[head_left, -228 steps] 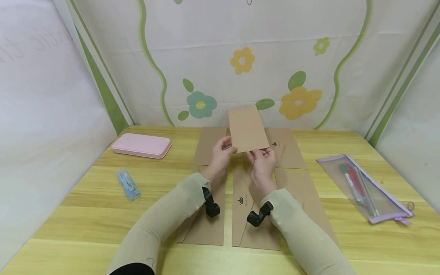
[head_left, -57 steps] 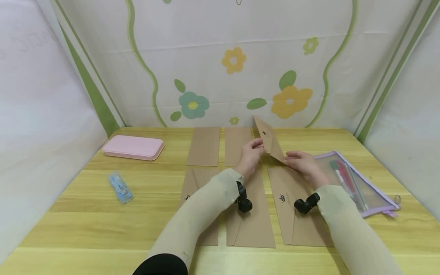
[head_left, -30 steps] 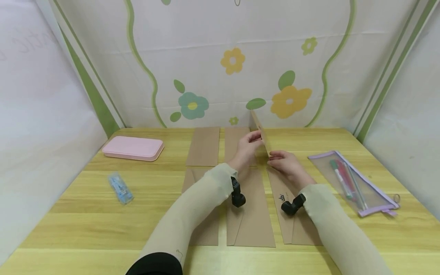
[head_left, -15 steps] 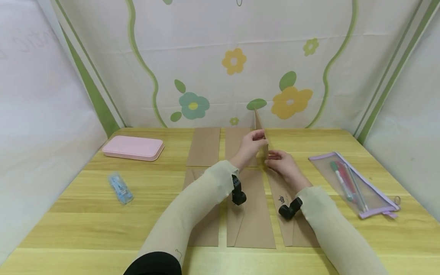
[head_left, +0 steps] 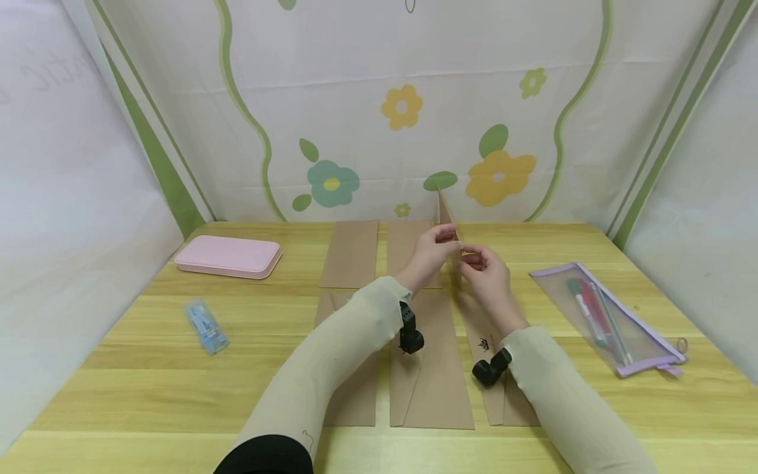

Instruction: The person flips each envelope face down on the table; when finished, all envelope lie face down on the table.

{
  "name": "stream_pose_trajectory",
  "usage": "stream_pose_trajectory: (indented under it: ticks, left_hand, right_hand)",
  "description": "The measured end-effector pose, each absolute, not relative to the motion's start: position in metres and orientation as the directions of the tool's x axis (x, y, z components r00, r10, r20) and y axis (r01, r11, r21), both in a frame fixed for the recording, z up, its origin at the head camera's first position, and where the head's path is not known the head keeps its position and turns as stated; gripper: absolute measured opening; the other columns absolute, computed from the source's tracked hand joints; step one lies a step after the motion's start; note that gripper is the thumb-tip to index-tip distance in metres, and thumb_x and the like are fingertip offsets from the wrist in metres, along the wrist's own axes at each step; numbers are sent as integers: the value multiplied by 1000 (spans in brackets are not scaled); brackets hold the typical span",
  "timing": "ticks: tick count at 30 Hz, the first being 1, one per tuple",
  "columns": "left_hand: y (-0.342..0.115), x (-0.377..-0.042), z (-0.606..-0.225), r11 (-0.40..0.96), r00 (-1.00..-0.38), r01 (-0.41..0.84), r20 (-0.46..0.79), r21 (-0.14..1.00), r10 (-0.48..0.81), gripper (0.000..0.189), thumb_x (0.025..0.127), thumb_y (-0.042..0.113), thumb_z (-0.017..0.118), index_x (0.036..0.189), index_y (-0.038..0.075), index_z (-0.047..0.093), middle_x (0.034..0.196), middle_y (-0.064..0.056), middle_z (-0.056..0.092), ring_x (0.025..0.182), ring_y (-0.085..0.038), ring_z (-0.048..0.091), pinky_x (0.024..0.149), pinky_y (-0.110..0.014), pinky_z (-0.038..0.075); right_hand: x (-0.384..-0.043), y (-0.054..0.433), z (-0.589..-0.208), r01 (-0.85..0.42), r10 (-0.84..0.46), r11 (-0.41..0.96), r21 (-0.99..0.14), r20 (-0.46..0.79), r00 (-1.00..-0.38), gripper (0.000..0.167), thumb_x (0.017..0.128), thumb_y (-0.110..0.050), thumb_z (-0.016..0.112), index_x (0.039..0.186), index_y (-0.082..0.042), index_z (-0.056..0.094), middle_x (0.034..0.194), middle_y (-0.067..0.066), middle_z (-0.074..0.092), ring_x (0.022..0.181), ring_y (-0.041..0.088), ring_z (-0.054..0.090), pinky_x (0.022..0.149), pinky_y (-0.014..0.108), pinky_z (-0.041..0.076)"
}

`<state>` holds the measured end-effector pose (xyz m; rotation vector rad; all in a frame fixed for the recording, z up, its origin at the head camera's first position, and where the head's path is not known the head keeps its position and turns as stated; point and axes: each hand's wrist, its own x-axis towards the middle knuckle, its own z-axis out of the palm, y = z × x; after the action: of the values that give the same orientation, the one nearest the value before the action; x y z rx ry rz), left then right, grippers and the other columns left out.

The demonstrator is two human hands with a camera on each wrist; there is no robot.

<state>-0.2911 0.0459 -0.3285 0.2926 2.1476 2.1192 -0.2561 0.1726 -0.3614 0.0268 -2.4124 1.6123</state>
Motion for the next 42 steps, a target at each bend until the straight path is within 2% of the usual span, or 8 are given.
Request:
stream_pose_trajectory:
  ticks: [4, 12, 23, 29, 34, 37, 42]
  left_hand:
    - [47, -289, -329, 16, -975, 57, 52, 998, 216, 41, 87, 9, 61, 128, 8, 53, 125, -8, 55, 117, -19, 50, 96, -33, 45]
    - [51, -290, -326, -28, -972, 28, 34, 999, 234, 41, 87, 7, 60, 127, 8, 53, 120, -6, 56, 110, -18, 53, 91, -31, 48]
    - [55, -292, -325, -51, -961, 85, 95, 995, 258, 38, 89, 9, 58, 127, 8, 54, 120, -6, 58, 108, -16, 55, 91, -33, 48]
    - [53, -293, -332, -57, -959, 95, 106, 994, 262, 38, 89, 6, 57, 127, 7, 54, 122, -8, 57, 111, -19, 54, 89, -29, 48]
    - [50, -293, -342, -68, -962, 91, 105, 994, 253, 39, 88, 4, 58, 127, 7, 54, 122, -7, 56, 110, -18, 54, 88, -27, 49]
    - [49, -294, -346, -82, -968, 92, 108, 992, 225, 39, 87, 2, 58, 126, 7, 54, 121, -9, 57, 109, -20, 55, 87, -26, 49]
    - [46, -294, -353, -58, -982, 103, 111, 993, 152, 37, 85, 2, 61, 121, 7, 58, 118, -10, 59, 107, -22, 57, 86, -25, 49]
  right_hand:
    - [-254, 169, -364, -187, 168, 397, -899, 272, -948, 28, 87, -11, 62, 115, -6, 61, 104, 12, 64, 93, 19, 58, 72, 14, 48]
    - [-254, 166, -368, -265, 218, 517, -814, 425, -879, 22, 85, -8, 62, 106, -4, 66, 92, 14, 68, 85, 21, 61, 59, 8, 43]
    - [-253, 162, -361, -397, 302, 593, -701, 650, -697, 18, 82, -1, 60, 98, 6, 65, 78, 19, 68, 71, 29, 66, 55, -1, 36]
    - [-253, 166, -359, -394, 353, 571, -721, 648, -675, 20, 83, -1, 59, 99, 8, 64, 80, 20, 67, 72, 27, 64, 58, -1, 38]
    - [-252, 170, -358, -388, 407, 526, -757, 625, -666, 19, 82, -2, 59, 98, 7, 63, 78, 17, 66, 71, 9, 58, 59, 2, 41]
    - [-252, 173, -357, -388, 445, 475, -790, 596, -669, 18, 81, -2, 59, 97, 6, 60, 75, 8, 63, 70, 0, 53, 59, 5, 43]
    - [-253, 177, -356, -382, 491, 370, -847, 527, -694, 14, 81, -2, 58, 94, 4, 55, 71, -8, 53, 69, 2, 54, 56, 9, 45]
